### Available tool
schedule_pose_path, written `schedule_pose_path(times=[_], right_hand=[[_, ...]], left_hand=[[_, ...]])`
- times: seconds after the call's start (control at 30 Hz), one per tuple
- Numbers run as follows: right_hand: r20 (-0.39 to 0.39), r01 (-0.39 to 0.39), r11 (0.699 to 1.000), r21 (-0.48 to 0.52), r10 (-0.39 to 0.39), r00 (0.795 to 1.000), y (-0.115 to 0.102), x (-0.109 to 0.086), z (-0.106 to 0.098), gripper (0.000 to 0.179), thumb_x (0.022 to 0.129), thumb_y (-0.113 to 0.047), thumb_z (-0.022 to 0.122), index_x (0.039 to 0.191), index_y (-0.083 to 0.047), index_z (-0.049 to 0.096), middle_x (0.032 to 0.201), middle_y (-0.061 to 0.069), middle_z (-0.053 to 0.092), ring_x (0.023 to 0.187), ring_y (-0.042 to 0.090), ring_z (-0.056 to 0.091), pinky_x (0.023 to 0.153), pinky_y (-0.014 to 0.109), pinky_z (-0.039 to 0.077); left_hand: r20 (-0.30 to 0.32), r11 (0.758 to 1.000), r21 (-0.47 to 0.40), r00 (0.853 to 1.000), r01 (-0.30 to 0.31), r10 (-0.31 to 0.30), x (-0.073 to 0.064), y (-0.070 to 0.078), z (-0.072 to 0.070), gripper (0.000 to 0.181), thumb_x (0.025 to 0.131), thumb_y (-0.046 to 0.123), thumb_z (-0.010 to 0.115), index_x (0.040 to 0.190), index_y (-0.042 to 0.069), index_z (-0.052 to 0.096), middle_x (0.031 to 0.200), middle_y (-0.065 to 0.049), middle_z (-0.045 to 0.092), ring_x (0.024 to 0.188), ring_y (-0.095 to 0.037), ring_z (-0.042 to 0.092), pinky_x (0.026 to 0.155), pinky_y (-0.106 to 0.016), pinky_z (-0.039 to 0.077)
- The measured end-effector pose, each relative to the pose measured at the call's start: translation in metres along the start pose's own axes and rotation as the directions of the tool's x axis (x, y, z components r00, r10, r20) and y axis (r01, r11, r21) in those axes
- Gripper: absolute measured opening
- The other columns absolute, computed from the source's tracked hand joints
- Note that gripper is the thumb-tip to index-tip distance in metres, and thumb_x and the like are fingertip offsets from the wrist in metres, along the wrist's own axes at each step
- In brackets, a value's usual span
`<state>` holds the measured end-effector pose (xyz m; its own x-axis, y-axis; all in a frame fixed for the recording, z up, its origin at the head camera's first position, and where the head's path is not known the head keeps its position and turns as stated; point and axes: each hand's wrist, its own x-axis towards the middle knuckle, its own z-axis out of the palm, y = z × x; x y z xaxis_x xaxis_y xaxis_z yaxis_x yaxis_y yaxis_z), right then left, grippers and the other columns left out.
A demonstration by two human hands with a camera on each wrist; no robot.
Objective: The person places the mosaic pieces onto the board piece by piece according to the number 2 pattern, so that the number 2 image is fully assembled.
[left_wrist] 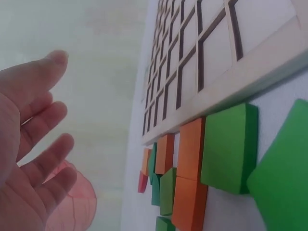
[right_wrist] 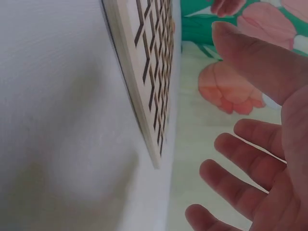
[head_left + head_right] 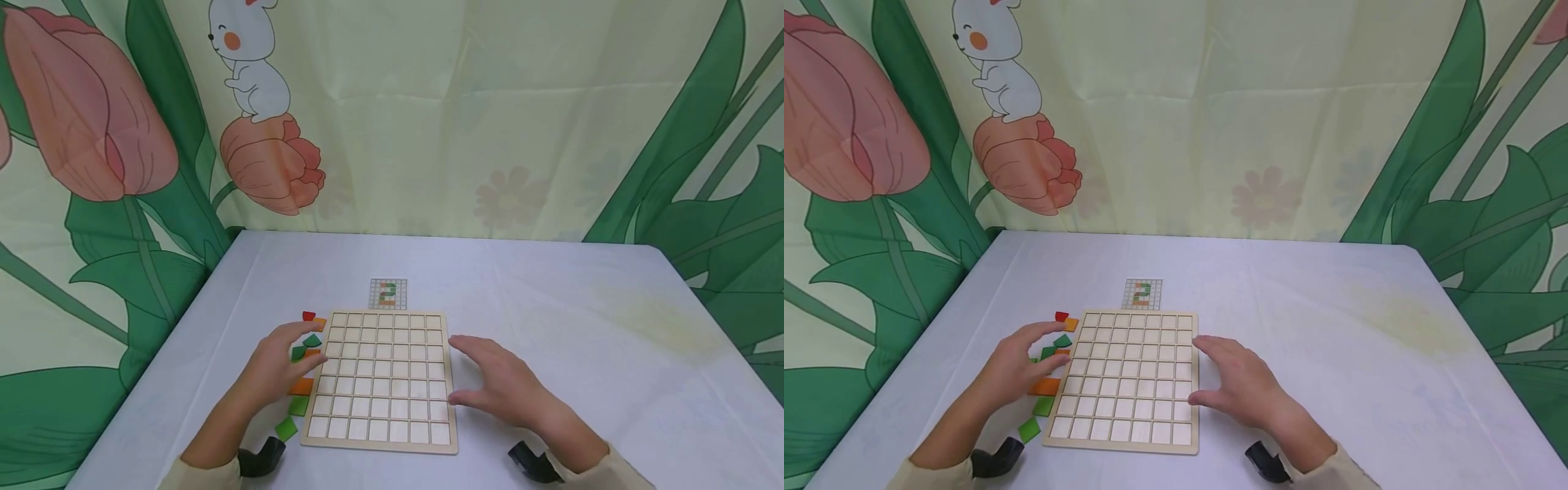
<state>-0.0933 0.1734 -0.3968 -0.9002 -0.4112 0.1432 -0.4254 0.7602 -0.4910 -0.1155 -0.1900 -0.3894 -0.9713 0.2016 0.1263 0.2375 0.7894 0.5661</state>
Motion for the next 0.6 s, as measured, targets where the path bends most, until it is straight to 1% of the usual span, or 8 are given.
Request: schedule_pose_path(times=[0.1, 0.23, 0.37, 0.47, 0.6], right_hand=[[0.001, 0.007, 1.0, 0.007, -0.007, 1.0, 0.0, 0.001, 0.003, 0.077, 0.073, -0.033, 0.089, 0.137, -0.002, 0.058, 0.137, 0.011, 0.059, 0.127, 0.033, 0.054, 0.101, 0.051, 0.046], [0.004, 0.013, 0.999, 0.037, -0.013, 1.0, 0.0, 0.002, 0.006, 0.072, 0.074, -0.03, 0.089, 0.134, -0.004, 0.06, 0.135, 0.009, 0.06, 0.126, 0.032, 0.054, 0.1, 0.05, 0.046], [0.019, 0.017, 0.999, 0.047, -0.018, 1.0, 0.0, 0.002, 0.008, 0.068, 0.075, -0.027, 0.088, 0.133, -0.006, 0.06, 0.133, 0.008, 0.061, 0.125, 0.031, 0.055, 0.1, 0.05, 0.045], [0.044, 0.007, 0.999, 0.041, -0.009, 0.999, -0.001, 0.003, 0.009, 0.065, 0.076, -0.023, 0.087, 0.133, -0.007, 0.06, 0.133, 0.008, 0.061, 0.124, 0.031, 0.055, 0.101, 0.05, 0.045], [0.088, -0.041, 0.998, 0.049, 0.036, 0.996, -0.002, 0.005, 0.011, 0.062, 0.078, -0.019, 0.085, 0.133, -0.007, 0.06, 0.133, 0.009, 0.061, 0.125, 0.031, 0.054, 0.102, 0.05, 0.043]], left_hand=[[0.008, 1.0, -0.011, 1.0, 0.017, -0.017, 0.003, -0.003, 0.0, 0.047, 0.088, 0.018, 0.079, 0.131, 0.006, 0.063, 0.135, -0.018, 0.059, 0.129, -0.04, 0.049, 0.1, -0.057, 0.045], [0.046, 0.998, -0.01, 0.997, 0.054, -0.054, 0.008, -0.007, -0.002, 0.046, 0.09, 0.018, 0.076, 0.133, 0.008, 0.063, 0.137, -0.018, 0.057, 0.13, -0.04, 0.048, 0.1, -0.058, 0.044], [0.06, 0.998, -0.018, 0.996, 0.064, -0.063, 0.015, -0.011, -0.005, 0.045, 0.091, 0.018, 0.076, 0.133, 0.008, 0.063, 0.136, -0.017, 0.057, 0.13, -0.04, 0.047, 0.101, -0.058, 0.043], [0.07, 0.997, -0.032, 0.996, 0.065, -0.062, 0.021, -0.016, -0.006, 0.046, 0.091, 0.019, 0.075, 0.134, 0.007, 0.063, 0.136, -0.016, 0.057, 0.13, -0.039, 0.046, 0.102, -0.059, 0.041], [0.087, 0.997, -0.029, 0.993, 0.077, -0.074, 0.027, -0.022, -0.005, 0.046, 0.092, 0.022, 0.074, 0.134, 0.007, 0.062, 0.134, -0.016, 0.057, 0.129, -0.039, 0.046, 0.102, -0.06, 0.04]])
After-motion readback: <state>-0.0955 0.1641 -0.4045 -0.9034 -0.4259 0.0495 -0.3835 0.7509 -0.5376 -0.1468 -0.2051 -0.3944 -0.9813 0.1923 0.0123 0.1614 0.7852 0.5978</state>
